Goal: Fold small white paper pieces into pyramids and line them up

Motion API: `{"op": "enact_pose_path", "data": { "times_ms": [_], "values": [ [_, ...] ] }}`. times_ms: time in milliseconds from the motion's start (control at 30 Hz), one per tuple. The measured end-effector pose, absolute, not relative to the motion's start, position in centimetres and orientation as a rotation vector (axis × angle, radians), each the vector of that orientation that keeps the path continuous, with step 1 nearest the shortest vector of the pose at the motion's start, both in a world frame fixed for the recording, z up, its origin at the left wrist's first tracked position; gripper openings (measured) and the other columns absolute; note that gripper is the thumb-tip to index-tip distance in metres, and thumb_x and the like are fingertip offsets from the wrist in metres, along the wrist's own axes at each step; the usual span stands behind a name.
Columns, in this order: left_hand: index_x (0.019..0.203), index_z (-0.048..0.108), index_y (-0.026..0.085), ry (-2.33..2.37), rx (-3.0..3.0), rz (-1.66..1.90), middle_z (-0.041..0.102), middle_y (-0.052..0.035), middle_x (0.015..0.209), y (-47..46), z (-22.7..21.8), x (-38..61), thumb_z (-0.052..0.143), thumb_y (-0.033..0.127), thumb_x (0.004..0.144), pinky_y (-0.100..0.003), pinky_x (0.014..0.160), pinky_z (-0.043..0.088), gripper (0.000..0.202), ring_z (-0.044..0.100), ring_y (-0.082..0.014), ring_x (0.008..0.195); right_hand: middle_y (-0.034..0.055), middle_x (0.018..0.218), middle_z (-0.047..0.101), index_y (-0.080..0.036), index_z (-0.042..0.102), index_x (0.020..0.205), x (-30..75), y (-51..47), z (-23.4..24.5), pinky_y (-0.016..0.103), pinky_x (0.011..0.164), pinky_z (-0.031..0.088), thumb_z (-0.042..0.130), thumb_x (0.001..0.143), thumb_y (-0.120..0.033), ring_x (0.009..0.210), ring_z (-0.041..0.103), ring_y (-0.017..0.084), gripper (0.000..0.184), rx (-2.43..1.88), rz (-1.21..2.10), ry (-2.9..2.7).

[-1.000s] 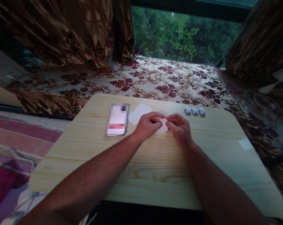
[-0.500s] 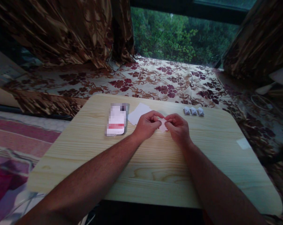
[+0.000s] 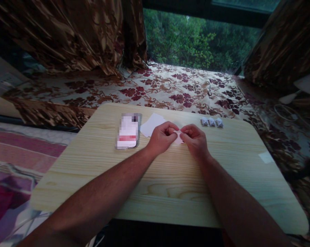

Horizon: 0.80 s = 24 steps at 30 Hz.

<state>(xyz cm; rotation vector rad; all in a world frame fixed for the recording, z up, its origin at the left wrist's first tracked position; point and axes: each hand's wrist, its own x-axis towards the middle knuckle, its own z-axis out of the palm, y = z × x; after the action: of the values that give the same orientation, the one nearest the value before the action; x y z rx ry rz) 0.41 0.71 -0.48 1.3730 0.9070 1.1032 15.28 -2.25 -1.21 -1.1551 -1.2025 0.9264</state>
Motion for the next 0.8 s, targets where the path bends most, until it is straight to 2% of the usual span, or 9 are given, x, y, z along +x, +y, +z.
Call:
{"op": "enact_pose_path", "data": {
  "times_ms": [167,367,567,800],
  "values": [
    [0.088,0.067,0.017,0.874,1.447,1.132,0.056,0.0043,0.062,0.49,-0.75,0.49,0.065,0.017,0.071,-0.020,0.050,0.032,0.017,0.045,-0.0067,0.053,-0.0049,0.062,0.058,-0.021,0.060,0.073,15.22,-2.19,-0.94,0.024,0.050,0.035,0.069,0.069,-0.020,0.053,0.049,0.010,0.010,-1.153,0.934,-1.205],
    [0.084,0.067,0.016,0.892,1.413,1.177,0.058,0.0039,0.062,0.63,-0.96,0.59,0.066,0.016,0.070,-0.020,0.050,0.034,0.014,0.048,-0.0074,0.053,-0.0046,0.064,0.060,-0.020,0.062,0.077,15.09,-2.31,-0.67,0.024,0.053,0.040,0.069,0.069,-0.019,0.055,0.052,0.010,0.011,-1.090,1.031,-1.191],
    [0.085,0.067,0.018,0.909,1.442,1.235,0.055,0.0045,0.062,0.34,-1.15,1.08,0.066,0.015,0.070,-0.020,0.052,0.035,0.015,0.047,-0.0078,0.055,-0.0054,0.061,0.057,-0.020,0.061,0.072,14.62,-2.21,-1.13,0.023,0.051,0.034,0.068,0.071,-0.015,0.053,0.048,0.009,0.008,-1.079,0.935,-1.141],
    [0.082,0.066,0.018,0.874,1.397,1.232,0.053,0.0053,0.061,0.30,-1.09,1.11,0.066,0.014,0.070,-0.020,0.052,0.034,0.014,0.045,-0.0072,0.054,-0.0048,0.064,0.061,-0.021,0.062,0.074,14.31,-2.44,-0.86,0.024,0.052,0.035,0.068,0.070,-0.016,0.056,0.049,0.010,0.009,-1.051,0.960,-1.081]
  ]
}}
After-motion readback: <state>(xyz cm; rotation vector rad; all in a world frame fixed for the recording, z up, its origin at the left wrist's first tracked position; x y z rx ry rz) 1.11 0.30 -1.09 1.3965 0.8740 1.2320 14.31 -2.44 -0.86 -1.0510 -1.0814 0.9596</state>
